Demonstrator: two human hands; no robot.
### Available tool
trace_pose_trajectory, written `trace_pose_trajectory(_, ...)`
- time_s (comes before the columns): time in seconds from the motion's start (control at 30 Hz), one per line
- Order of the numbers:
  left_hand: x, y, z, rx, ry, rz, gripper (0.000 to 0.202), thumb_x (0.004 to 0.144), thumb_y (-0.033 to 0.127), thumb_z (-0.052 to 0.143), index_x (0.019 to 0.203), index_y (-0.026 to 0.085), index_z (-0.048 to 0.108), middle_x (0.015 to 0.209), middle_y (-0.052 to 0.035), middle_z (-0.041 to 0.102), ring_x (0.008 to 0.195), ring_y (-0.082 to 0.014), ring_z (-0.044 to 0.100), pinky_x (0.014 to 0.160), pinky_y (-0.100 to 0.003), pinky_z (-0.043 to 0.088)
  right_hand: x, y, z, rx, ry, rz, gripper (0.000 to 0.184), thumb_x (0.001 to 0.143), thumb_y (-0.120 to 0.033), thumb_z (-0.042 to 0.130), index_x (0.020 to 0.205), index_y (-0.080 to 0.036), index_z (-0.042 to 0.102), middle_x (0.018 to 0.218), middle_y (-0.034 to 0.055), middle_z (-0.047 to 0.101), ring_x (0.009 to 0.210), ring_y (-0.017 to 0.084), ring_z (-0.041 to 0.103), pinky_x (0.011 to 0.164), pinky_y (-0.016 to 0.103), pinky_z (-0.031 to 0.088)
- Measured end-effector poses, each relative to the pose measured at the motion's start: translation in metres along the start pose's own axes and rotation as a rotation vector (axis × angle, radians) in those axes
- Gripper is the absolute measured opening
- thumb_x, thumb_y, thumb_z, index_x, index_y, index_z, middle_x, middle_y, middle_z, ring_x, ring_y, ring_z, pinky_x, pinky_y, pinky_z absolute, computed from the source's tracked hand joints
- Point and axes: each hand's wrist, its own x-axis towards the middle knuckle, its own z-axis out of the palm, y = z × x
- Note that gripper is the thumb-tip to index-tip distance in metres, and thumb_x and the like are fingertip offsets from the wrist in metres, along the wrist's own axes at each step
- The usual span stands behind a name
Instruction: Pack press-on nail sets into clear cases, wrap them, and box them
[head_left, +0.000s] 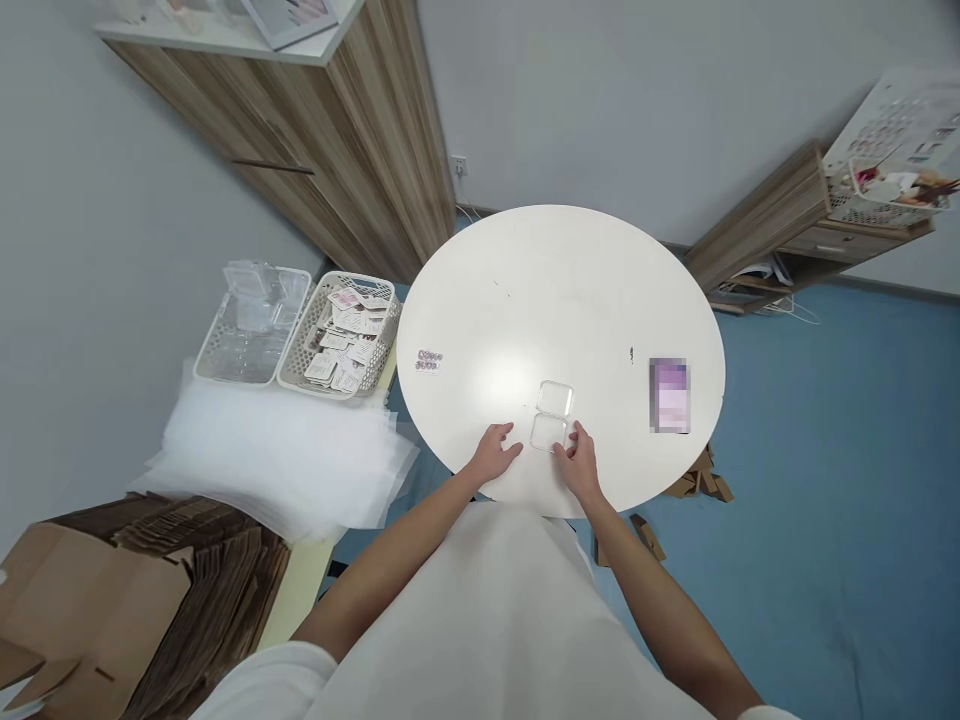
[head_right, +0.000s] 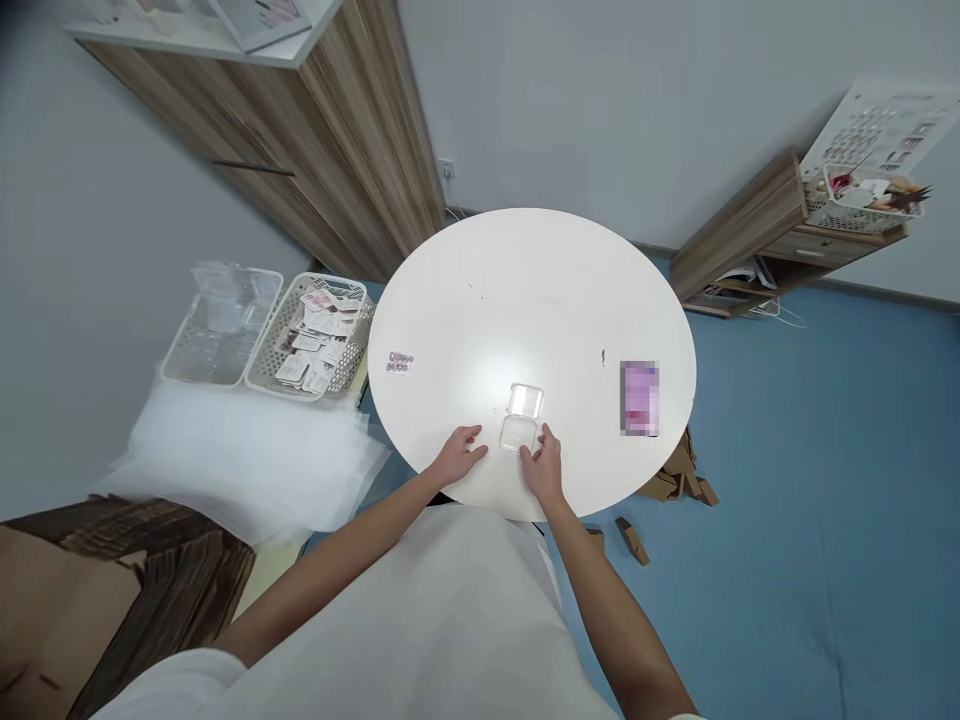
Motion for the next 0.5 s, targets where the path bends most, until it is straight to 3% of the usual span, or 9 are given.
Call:
trace_pose_trajectory(0.13,-0.006,-0.009,-0.042,-0.035,0.003,0.023,0.042,0.07,0.034,0.059,0.11,0.02,0.054,0.117,-0.0098,0.05,0.102,-0.0211,0.049,0.08,-0.029,0.041,-0.012,-0.014,0.011,-0.078,0.218,-0.032,0.066,0.074,-0.038,0.046,0.132,-0.019,0.022,0.119,0.013,0.033,0.09,0.021,0.046,0.08,0.037,0.043)
trace_pose_trajectory(0.23,-0.009,-0.018,-0.075,-0.06,0.031,0.025,0.039,0.07,0.034,0.059,0.106,0.02,0.056,0.114,-0.0092,0.053,0.1,-0.0201,0.05,0.08,-0.029,0.041,-0.023,-0.034,0.028,-0.116,0.293,-0.103,0.065,0.075,-0.035,0.044,0.133,-0.02,0.019,0.124,0.0136,0.027,0.1,0.023,0.041,0.077,0.037,0.043)
trace_pose_trajectory(0.4,-0.013,-0.039,-0.122,-0.106,0.08,0.048,0.037,0.07,0.032,0.059,0.104,0.017,0.056,0.105,-0.0094,0.058,0.089,-0.0176,0.054,0.079,-0.031,0.042,-0.035,-0.077,0.073,-0.091,0.211,-0.242,0.06,0.076,-0.031,0.043,0.131,-0.021,0.021,0.119,0.0123,0.036,0.087,0.018,0.046,0.062,0.03,0.045)
trace_pose_trajectory(0.5,-0.019,-0.054,-0.147,-0.161,0.153,0.056,0.037,0.07,0.03,0.058,0.104,0.017,0.056,0.101,-0.0094,0.059,0.085,-0.0166,0.055,0.078,-0.031,0.042,-0.037,-0.103,0.104,-0.052,0.075,-0.306,0.056,0.077,-0.03,0.041,0.129,-0.021,0.025,0.112,0.009,0.044,0.071,0.013,0.047,0.064,0.03,0.046)
